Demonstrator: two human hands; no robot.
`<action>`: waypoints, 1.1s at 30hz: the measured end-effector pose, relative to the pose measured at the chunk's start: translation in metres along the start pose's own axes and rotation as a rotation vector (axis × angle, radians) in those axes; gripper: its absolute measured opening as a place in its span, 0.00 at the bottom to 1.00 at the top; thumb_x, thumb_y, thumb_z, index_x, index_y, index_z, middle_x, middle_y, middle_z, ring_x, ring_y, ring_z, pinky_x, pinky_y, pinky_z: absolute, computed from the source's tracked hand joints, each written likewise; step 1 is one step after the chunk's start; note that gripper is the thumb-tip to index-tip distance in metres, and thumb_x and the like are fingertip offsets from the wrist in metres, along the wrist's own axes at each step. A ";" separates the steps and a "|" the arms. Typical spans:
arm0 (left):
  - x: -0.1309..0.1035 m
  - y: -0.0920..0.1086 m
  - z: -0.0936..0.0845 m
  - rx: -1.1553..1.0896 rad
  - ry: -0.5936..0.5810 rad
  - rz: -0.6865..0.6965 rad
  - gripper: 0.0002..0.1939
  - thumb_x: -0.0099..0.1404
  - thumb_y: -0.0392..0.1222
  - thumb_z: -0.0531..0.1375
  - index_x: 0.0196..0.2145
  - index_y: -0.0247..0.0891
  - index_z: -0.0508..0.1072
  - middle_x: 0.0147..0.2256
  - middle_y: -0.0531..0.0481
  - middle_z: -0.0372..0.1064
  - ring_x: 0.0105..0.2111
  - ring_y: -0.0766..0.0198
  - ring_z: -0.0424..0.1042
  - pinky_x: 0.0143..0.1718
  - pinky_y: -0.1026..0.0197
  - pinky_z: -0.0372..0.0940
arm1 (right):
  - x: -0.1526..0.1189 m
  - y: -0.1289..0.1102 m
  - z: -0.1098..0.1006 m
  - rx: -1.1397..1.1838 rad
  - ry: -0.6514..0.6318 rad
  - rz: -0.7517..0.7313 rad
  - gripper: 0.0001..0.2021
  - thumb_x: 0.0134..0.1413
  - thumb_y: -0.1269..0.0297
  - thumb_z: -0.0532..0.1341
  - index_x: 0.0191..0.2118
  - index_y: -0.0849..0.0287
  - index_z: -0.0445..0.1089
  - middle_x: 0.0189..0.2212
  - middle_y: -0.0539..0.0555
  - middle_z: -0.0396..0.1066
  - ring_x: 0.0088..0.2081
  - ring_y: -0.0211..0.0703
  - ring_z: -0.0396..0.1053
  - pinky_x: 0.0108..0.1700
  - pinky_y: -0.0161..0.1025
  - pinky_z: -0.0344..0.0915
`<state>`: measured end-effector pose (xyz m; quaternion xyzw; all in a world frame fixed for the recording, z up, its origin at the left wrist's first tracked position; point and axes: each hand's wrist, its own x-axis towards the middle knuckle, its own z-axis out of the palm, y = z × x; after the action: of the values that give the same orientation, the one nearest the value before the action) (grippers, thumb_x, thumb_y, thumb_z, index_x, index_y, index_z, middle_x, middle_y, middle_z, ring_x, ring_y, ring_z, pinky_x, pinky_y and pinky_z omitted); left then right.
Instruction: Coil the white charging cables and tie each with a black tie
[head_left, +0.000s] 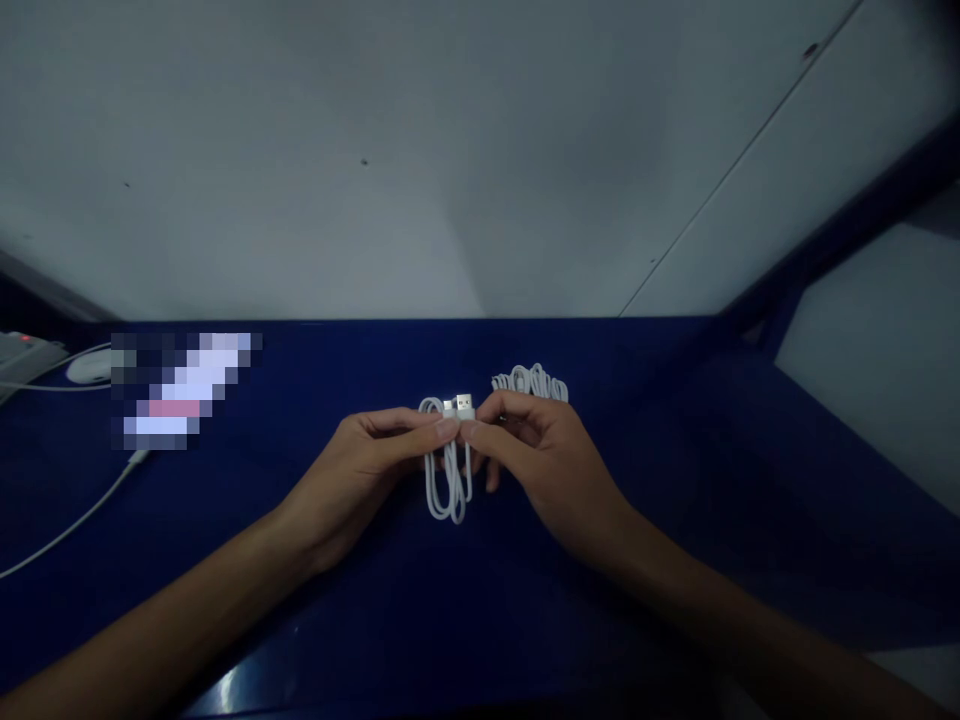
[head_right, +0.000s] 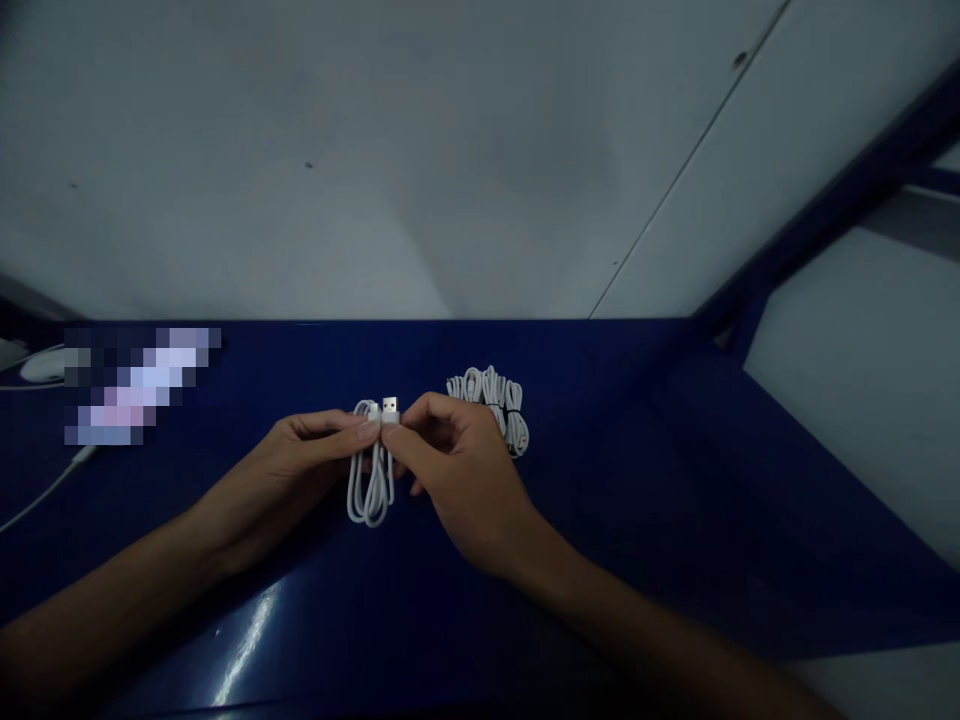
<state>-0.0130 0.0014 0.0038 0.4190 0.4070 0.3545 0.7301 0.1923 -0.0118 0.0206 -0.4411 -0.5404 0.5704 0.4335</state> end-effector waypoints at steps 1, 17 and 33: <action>0.000 0.000 0.000 0.000 0.000 0.002 0.09 0.74 0.44 0.67 0.46 0.43 0.87 0.48 0.42 0.83 0.48 0.53 0.80 0.49 0.54 0.69 | 0.000 0.000 0.000 -0.002 0.000 0.001 0.08 0.63 0.62 0.70 0.32 0.55 0.77 0.27 0.50 0.76 0.30 0.40 0.74 0.31 0.37 0.71; -0.001 0.004 0.005 -0.011 0.014 -0.001 0.08 0.72 0.43 0.69 0.44 0.40 0.88 0.45 0.42 0.83 0.46 0.54 0.79 0.48 0.55 0.69 | 0.000 -0.001 0.001 -0.026 0.005 -0.011 0.13 0.65 0.55 0.70 0.32 0.57 0.77 0.27 0.50 0.76 0.29 0.38 0.74 0.31 0.36 0.72; 0.000 0.001 0.003 -0.039 0.010 0.016 0.07 0.71 0.41 0.69 0.44 0.43 0.88 0.44 0.45 0.84 0.46 0.56 0.80 0.51 0.55 0.69 | 0.000 -0.001 0.001 -0.082 0.039 -0.032 0.11 0.66 0.59 0.68 0.31 0.56 0.77 0.28 0.49 0.75 0.28 0.36 0.67 0.29 0.36 0.64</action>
<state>-0.0110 0.0006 0.0055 0.4062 0.4004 0.3702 0.7333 0.1912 -0.0123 0.0218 -0.4610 -0.5616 0.5321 0.4346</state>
